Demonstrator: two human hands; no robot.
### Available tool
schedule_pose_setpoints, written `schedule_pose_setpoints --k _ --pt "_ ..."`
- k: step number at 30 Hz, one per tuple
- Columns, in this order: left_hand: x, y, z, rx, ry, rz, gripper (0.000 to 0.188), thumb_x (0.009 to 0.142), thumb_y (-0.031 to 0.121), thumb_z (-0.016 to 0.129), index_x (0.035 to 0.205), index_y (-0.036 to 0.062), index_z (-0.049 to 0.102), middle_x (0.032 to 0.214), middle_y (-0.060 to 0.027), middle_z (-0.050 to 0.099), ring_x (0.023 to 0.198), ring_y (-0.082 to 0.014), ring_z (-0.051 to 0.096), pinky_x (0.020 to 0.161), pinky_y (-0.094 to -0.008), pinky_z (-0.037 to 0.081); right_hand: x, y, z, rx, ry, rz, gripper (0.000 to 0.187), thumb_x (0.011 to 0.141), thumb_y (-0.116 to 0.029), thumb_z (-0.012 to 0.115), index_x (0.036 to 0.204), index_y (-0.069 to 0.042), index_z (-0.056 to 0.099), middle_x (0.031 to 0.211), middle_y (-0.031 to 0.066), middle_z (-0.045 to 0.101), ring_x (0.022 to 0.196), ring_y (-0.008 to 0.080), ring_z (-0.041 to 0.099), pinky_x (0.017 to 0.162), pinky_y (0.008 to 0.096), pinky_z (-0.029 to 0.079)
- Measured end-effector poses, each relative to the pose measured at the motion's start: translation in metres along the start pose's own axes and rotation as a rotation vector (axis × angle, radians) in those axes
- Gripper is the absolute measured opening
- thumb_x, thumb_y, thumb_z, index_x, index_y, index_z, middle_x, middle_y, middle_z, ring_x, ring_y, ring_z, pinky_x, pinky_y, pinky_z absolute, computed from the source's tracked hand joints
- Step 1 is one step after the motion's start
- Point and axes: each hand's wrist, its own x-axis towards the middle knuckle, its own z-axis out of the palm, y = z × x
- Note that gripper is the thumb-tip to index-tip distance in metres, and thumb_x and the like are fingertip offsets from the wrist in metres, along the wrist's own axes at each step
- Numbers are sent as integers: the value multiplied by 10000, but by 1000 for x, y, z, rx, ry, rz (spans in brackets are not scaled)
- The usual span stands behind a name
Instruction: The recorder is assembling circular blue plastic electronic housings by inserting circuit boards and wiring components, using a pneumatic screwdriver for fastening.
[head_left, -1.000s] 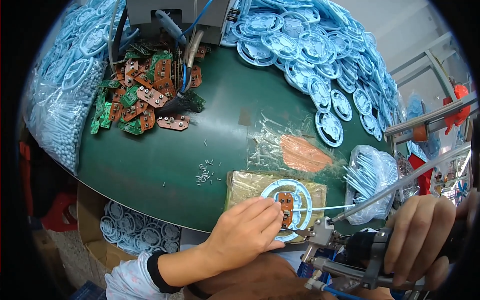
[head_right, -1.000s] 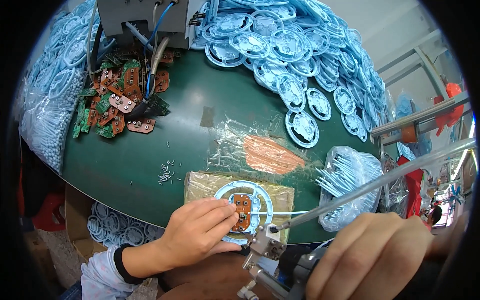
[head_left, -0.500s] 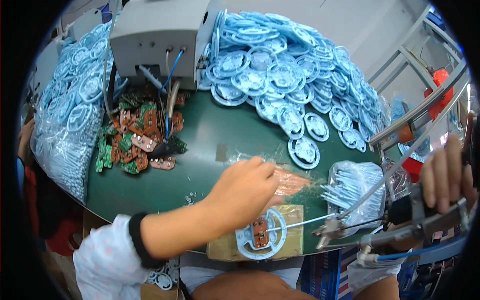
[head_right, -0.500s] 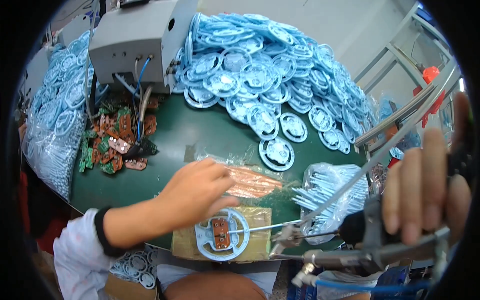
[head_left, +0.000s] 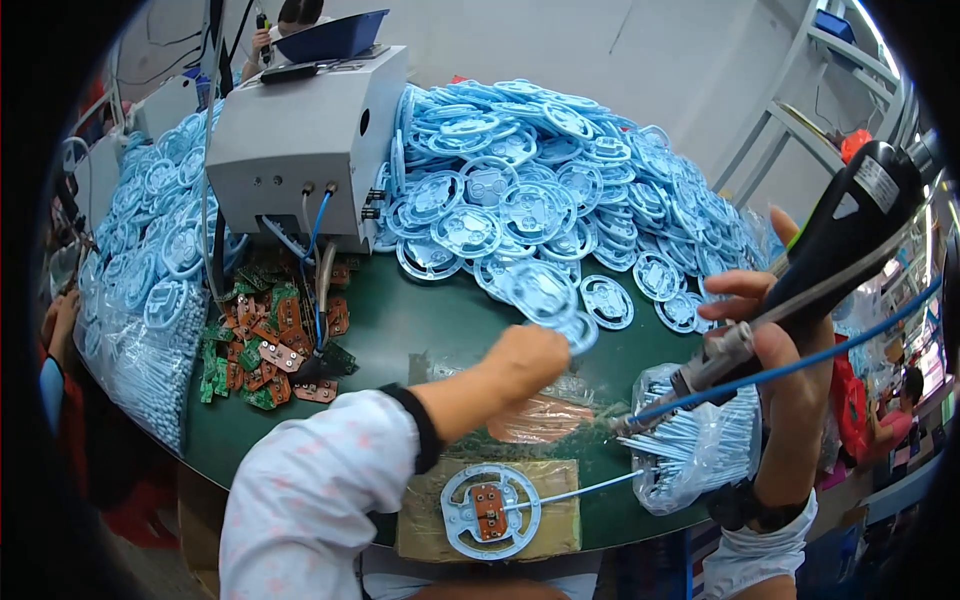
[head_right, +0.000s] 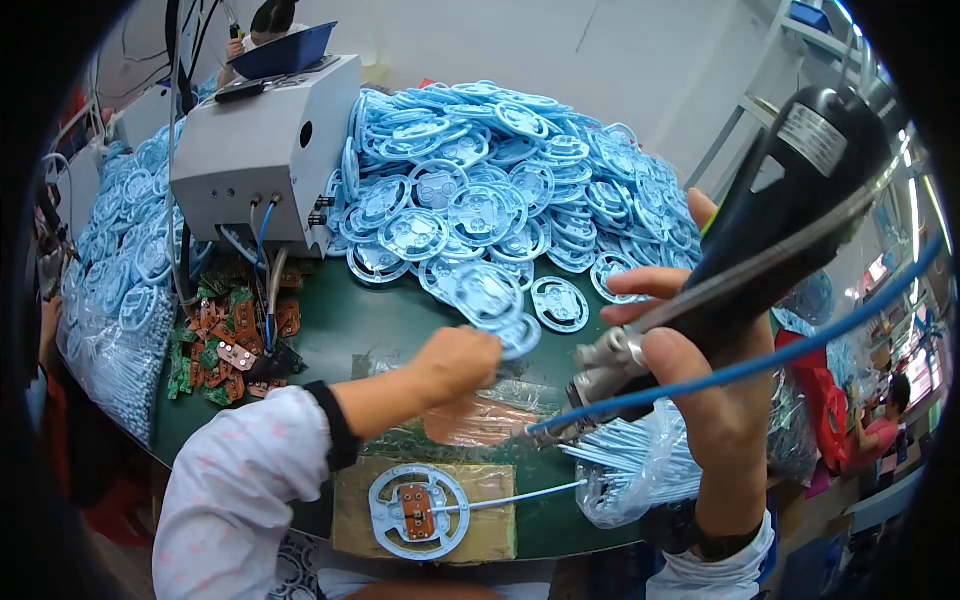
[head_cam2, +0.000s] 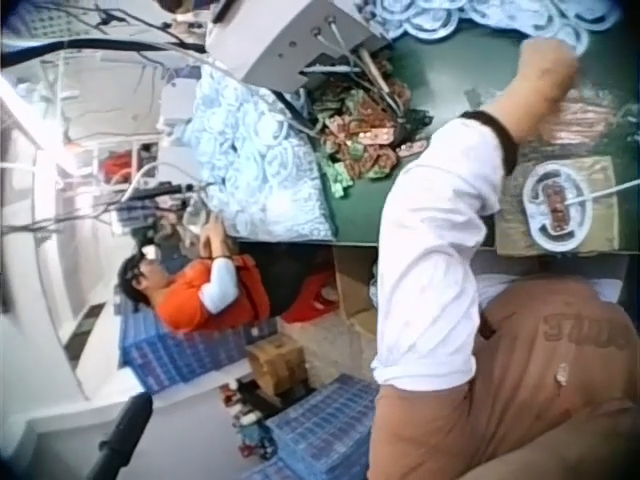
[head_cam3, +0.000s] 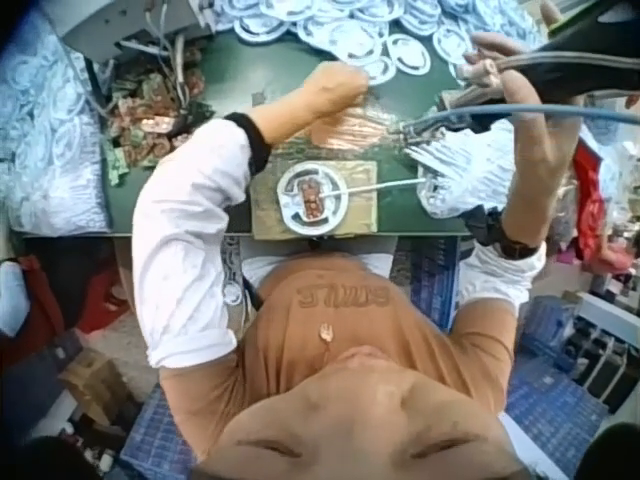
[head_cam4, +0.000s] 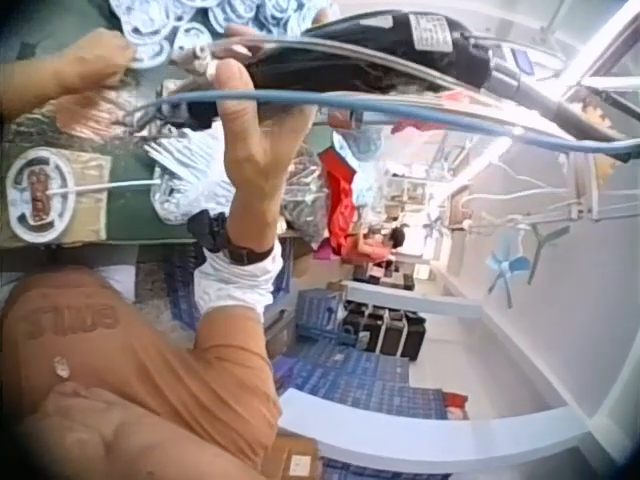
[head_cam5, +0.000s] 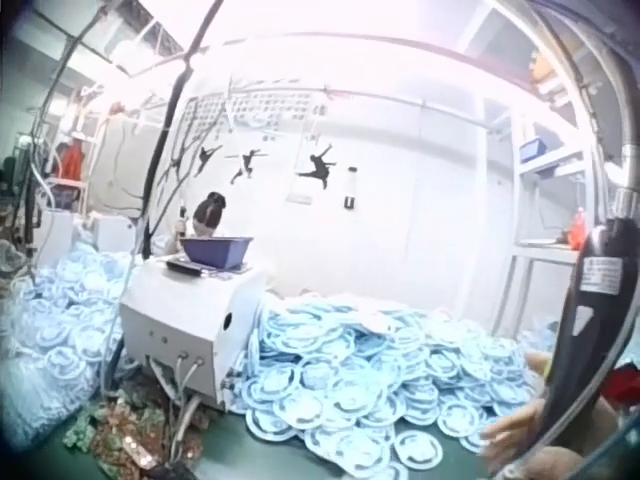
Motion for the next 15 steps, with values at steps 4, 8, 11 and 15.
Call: schedule_pose_setpoints --k 4,8,11,15 --pt "-42 -27 -50 -380 261 -428 131 777 128 567 813 7 600 738 -153 641 595 -275 617 557 -376 497 -29 11 -11 -296 170 -141 624 793 -111 584 1332 30 303 1052 190 573 910 208 600 794 306 484" --pt "-80 -11 -78 -1094 397 -739 150 803 120 602 887 -4 593 732 -92 648 613 -128 614 543 -273 494 -95 21 -11 -197 130 46 459 832 -36 512 1271 17 388 1054 167 586 896 181 600 671 254 499" --pt "-118 40 -103 -862 416 -659 200 783 87 621 951 -16 588 724 -92 642 621 -124 616 554 -265 504 -97 29 42 319 -186 618 410 890 -102 506 1273 -1 401 1086 160 578 894 167 601 611 258 514" --pt "-148 85 -103 -272 515 -4 301 664 53 686 947 4 594 991 -155 637 649 -218 623 569 -284 506 -87 50 78 669 -243 876 462 905 -189 531 1306 -24 372 1174 148 547 897 167 601 600 257 525"
